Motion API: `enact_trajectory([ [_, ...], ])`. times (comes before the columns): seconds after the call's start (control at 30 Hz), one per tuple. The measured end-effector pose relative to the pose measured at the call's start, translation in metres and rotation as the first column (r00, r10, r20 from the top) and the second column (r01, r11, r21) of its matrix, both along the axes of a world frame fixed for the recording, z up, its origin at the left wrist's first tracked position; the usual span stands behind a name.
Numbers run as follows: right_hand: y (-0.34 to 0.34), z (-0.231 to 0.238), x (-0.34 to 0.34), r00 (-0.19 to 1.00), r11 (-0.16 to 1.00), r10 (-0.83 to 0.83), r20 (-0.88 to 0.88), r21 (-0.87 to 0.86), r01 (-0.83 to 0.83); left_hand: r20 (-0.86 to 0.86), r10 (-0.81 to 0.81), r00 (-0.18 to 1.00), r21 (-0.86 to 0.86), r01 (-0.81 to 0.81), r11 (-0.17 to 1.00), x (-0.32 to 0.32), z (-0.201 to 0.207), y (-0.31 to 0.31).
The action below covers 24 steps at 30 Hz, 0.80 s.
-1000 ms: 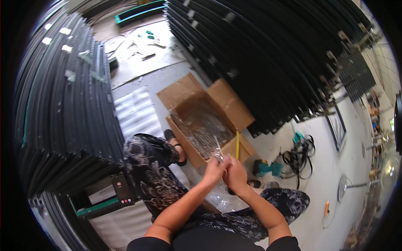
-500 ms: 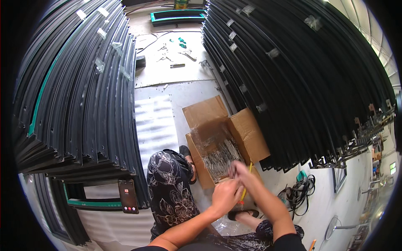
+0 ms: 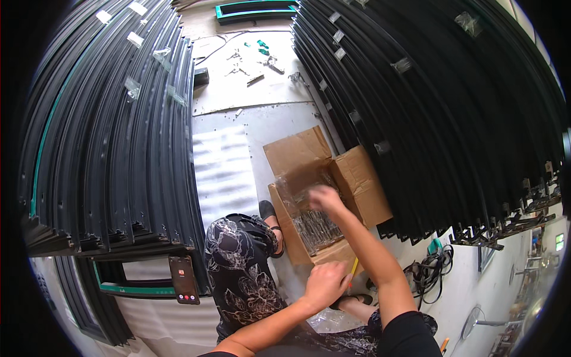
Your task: The person takes metal hardware from a cardboard box, handles the items, and places them onto a metal frame structure.
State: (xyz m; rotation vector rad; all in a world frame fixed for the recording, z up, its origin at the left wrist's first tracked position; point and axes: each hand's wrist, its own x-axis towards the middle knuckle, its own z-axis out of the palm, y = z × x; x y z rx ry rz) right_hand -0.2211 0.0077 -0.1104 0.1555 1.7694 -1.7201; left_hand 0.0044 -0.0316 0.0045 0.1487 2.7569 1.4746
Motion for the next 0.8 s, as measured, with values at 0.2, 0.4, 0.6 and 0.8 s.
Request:
enact_trajectory([
  [0.2, 0.160, -0.111, 0.092, 0.989, 0.939, -0.079, 0.122, 0.343, 0.033, 0.112, -0.232, 0.966, -0.093, 0.242, 0.966, 0.005, -0.008, 0.005],
  [0.4, 0.185, -0.137, 0.089, 0.996, 0.862, 0.026, -0.081, 0.506, 0.018, 0.116, -0.371, 0.921, -0.139, 0.385, 0.912, 0.013, -0.025, 0.011],
  [0.6, 0.148, -0.142, 0.064, 0.959, 0.750, 0.155, -0.238, 0.660, 0.043, 0.216, -0.383, 0.898, -0.229, 0.428, 0.874, 0.020, -0.030, 0.018],
  [0.8, 0.105, -0.139, 0.036, 0.940, 0.370, 0.278, -0.200, 0.925, 0.087, 0.256, -0.486, 0.835, -0.103, 0.524, 0.846, 0.025, -0.015, 0.015],
])
